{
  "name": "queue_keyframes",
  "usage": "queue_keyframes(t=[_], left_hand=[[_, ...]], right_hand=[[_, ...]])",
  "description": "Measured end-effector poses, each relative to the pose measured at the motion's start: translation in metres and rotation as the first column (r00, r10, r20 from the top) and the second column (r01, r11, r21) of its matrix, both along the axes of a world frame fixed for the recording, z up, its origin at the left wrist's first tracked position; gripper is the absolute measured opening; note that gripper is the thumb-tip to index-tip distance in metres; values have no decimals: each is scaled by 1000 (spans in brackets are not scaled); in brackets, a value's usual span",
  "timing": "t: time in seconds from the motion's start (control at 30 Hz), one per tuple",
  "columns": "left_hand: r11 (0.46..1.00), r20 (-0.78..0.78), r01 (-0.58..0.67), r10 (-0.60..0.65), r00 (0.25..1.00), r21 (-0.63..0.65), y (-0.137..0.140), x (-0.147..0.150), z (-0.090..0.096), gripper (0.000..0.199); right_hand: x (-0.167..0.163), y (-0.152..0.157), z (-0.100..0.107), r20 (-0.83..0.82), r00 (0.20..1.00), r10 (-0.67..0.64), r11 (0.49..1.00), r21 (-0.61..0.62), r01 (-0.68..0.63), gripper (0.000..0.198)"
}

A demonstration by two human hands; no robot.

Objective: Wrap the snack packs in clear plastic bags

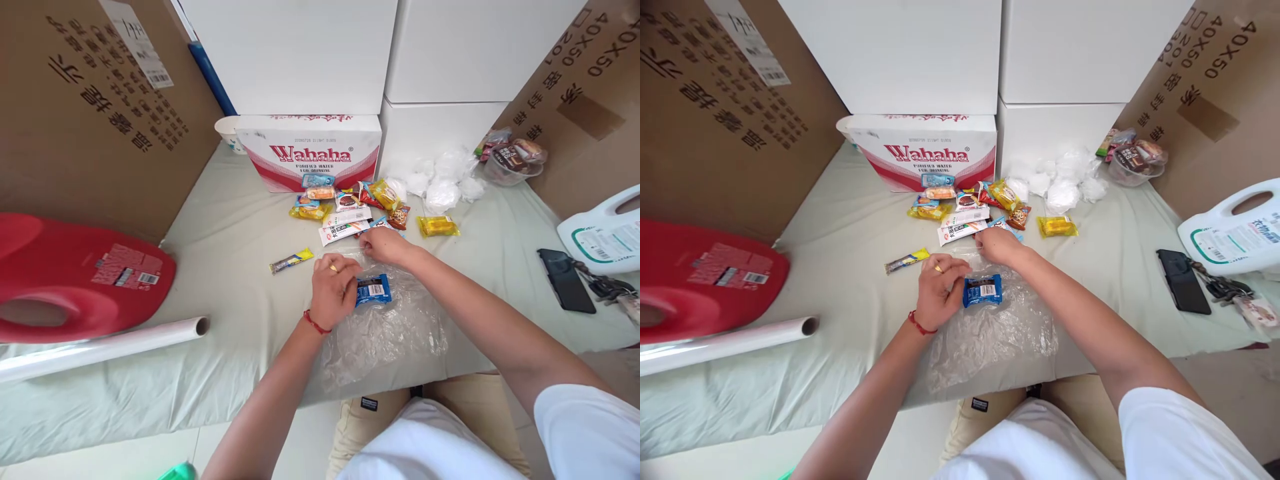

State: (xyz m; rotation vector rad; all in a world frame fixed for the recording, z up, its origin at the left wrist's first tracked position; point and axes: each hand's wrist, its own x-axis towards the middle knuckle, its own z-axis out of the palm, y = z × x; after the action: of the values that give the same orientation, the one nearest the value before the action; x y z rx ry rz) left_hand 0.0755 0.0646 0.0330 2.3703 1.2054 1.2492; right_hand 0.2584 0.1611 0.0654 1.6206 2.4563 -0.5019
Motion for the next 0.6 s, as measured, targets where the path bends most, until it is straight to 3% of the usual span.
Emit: queue_keyframes(t=[0.1,0.27,0.43,0.6], left_hand=[[981,-190,193,-193,963,-22,-26,0,2,29],[989,-395,144,-142,907,-25,-59,9,-14,35],[996,-404,81,-90,910,-41,-66,15,-22,39],[988,-293,87,-121,949,-125,-68,11,-29,44]], right_hand=[[6,-10,7,-53,992,116,989,99,-110,16],[13,-38,25,-78,953,294,929,259,-265,12],[15,-79,37,-61,937,344,920,223,-323,20],[23,-115,9,-195,886,422,896,239,-374,20]])
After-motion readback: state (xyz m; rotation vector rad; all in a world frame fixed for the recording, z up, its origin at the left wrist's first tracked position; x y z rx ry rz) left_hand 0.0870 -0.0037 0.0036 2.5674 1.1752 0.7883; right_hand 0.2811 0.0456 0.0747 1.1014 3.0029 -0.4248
